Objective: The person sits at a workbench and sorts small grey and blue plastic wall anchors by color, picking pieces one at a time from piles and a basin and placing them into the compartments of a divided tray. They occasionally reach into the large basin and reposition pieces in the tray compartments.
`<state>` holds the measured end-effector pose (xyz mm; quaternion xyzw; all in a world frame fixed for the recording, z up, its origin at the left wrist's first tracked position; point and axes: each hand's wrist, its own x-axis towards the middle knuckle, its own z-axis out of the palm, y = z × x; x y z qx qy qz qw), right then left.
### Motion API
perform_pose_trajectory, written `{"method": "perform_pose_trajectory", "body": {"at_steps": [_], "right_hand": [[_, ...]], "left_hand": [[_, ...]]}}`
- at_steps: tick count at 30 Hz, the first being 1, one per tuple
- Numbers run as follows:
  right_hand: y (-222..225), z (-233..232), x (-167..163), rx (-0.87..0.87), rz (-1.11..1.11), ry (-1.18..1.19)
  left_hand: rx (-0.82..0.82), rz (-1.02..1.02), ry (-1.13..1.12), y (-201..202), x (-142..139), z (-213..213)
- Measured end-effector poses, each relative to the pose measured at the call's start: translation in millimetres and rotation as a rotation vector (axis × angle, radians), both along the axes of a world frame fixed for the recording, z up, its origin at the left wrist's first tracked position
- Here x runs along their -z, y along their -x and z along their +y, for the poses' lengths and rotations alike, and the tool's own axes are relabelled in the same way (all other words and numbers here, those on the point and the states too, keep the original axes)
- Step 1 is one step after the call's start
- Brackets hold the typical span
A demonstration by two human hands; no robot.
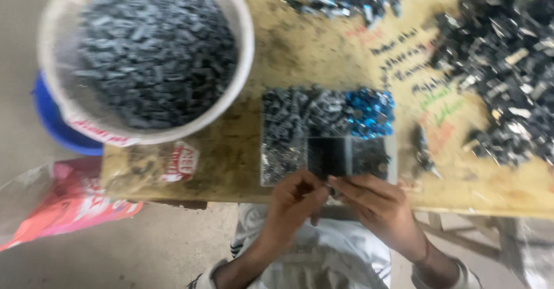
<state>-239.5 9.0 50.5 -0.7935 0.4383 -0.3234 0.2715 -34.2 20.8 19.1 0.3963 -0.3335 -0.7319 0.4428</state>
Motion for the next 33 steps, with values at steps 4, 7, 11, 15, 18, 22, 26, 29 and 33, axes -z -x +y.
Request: {"method": "perform_pose_trajectory", "body": {"at_steps": [4, 7, 11, 15, 18, 22, 26, 29, 33], "right_hand": [[-2, 4, 4, 0.114, -0.112, -0.072], [-2, 7, 6, 0.112, -0.057, 0.014], [-2, 9, 5, 0.058, 0.013, 0.131], [-3, 5, 4, 0.053, 0.046, 0.147], [-2, 2, 3, 0.049, 0.035, 0.045], [-2, 1, 1, 0.077, -0.090, -0.097], [-7, 2, -1, 0.085, -0.069, 0.004], [-11, 1, -4, 0.067, -0.036, 0.107], [-12, -1, -5, 0.037, 0.046, 0.188]], "left_hand": [[-0.027, 0.103, -0.082, 9, 3, 0], [0.009, -0.080, -0.080, 8, 2, 1], [0.064, -0.162, -0.007, 1, 0, 0], [0.064, -0.179, 0.105, -1, -1, 0], [0.102, -0.113, 0.079, -1, 0, -1], [0.093, 0.053, 0.064, -1, 2, -3], [0.091, 0.058, 0.034, -3, 2, -2], [0.058, -0.001, 0.043, -4, 0, -1], [0.040, -0.108, 0.123, -3, -1, -2]]}}
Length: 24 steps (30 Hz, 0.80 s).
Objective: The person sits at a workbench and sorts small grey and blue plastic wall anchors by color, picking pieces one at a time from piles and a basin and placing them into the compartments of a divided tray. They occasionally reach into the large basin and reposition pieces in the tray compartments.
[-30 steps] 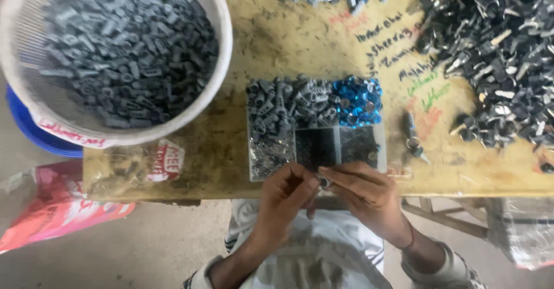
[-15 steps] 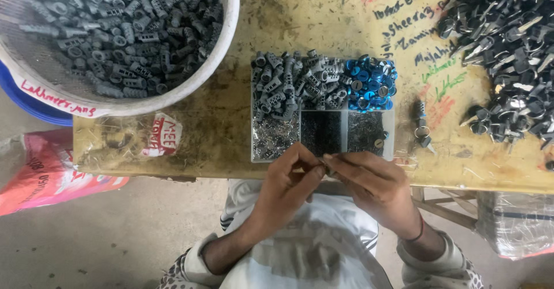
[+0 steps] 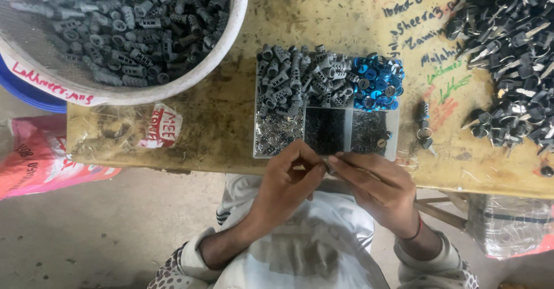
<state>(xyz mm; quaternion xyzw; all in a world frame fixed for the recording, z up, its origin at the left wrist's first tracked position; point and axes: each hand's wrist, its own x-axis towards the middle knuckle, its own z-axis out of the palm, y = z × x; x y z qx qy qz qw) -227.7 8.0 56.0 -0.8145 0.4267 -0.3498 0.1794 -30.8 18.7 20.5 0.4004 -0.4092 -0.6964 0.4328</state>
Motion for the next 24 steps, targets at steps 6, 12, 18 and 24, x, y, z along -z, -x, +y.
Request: {"method": "perform_pose_trajectory", "body": {"at_steps": [6, 12, 18, 24], "right_hand": [[2, 3, 6, -0.002, 0.038, -0.022], [-1, -3, 16, 0.079, -0.178, -0.233], [-10, 0, 13, 0.071, -0.134, -0.101], [-7, -4, 8, -0.007, -0.076, -0.050]], "left_hand": [[-0.038, 0.025, 0.063, 1, 5, 2], [-0.083, 0.339, -0.102, 3, 15, 4], [-0.137, 0.174, -0.039, 3, 12, 9], [-0.167, -0.031, 0.137, 5, 5, 6]]}}
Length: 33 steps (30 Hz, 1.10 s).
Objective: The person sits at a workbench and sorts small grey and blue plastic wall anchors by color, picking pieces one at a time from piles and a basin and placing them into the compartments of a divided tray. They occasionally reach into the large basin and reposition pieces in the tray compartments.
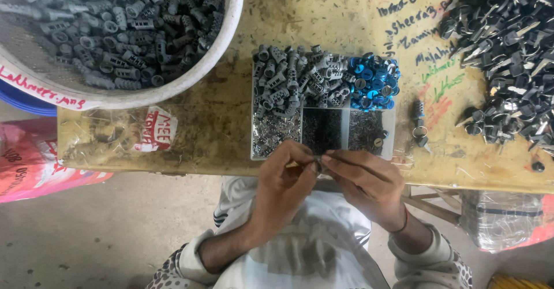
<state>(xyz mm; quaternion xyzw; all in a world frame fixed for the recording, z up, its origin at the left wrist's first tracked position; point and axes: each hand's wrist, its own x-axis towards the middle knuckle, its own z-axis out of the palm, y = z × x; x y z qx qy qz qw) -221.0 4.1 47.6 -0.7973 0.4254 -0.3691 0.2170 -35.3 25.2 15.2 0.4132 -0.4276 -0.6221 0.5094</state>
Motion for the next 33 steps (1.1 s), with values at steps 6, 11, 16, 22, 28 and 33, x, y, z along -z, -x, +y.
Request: {"method": "perform_pose_trajectory", "body": {"at_steps": [6, 11, 16, 22, 28, 33], "right_hand": [[-8, -1, -2, 0.036, 0.152, -0.028], [23, -40, -18, 0.082, 0.149, -0.259], [21, -83, -6, 0.453, 0.454, 0.035], [30, -86, -7, 0.312, 0.284, 0.001], [40, -42, -5, -0.056, -0.207, -0.552], [36, -10, 8, -0.084, -0.472, -0.929]], "left_hand": [[0.008, -0.169, 0.275, 1, 1, 2], [0.094, -0.504, 0.715, -24, 33, -12], [0.115, -0.542, 0.732, -10, 77, -32], [0.123, -0.443, 0.657, -16, 72, -31], [0.216, -0.589, 0.741, -19, 42, -35], [0.273, -0.705, 0.866, -22, 22, -33]]}}
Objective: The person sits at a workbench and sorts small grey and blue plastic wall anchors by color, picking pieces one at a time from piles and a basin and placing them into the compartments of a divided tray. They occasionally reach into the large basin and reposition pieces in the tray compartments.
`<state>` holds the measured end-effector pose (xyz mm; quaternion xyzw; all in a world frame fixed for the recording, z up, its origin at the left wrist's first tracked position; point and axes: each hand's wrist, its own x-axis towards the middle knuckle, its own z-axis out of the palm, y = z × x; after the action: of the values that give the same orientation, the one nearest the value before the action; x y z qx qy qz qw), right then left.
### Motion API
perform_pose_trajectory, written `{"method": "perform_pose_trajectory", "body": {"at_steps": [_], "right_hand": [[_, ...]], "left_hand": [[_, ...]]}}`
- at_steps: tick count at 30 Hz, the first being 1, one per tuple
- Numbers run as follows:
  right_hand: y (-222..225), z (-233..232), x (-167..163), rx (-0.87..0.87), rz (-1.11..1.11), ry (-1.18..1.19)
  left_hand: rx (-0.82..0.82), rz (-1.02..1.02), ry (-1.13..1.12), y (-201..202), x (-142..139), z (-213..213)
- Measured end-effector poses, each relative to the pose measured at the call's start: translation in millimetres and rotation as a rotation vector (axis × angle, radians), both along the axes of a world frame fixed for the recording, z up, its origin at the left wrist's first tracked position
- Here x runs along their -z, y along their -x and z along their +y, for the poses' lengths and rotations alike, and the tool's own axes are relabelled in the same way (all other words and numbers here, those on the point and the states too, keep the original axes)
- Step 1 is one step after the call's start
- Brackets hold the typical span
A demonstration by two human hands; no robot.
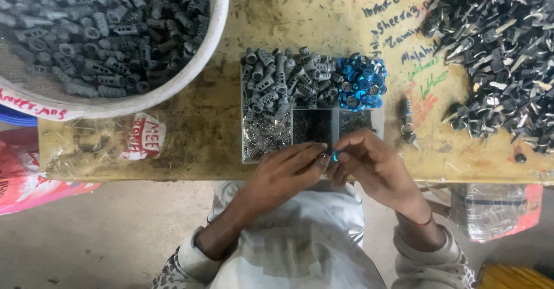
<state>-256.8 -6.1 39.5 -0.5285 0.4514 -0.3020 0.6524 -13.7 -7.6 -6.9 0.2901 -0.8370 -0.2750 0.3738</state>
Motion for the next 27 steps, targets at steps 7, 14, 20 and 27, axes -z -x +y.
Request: {"method": "perform_pose_trajectory", "body": {"at_steps": [7, 14, 20, 27], "right_hand": [[-1, 4, 10, 0.070, -0.072, -0.131], [-18, 6, 17, 0.071, -0.250, -0.225], [-8, 9, 23, -0.057, -0.262, -0.185], [-31, 41, 46, 0.141, -0.448, -0.168]], "left_hand": [[-0.019, -0.028, 0.114, 0, -7, 0], [0.016, -0.038, 0.115, -7, -5, 4], [-0.144, 0.294, -0.105, 13, -3, 11], [-0.265, 0.248, -0.043, 23, -9, 26]]}}
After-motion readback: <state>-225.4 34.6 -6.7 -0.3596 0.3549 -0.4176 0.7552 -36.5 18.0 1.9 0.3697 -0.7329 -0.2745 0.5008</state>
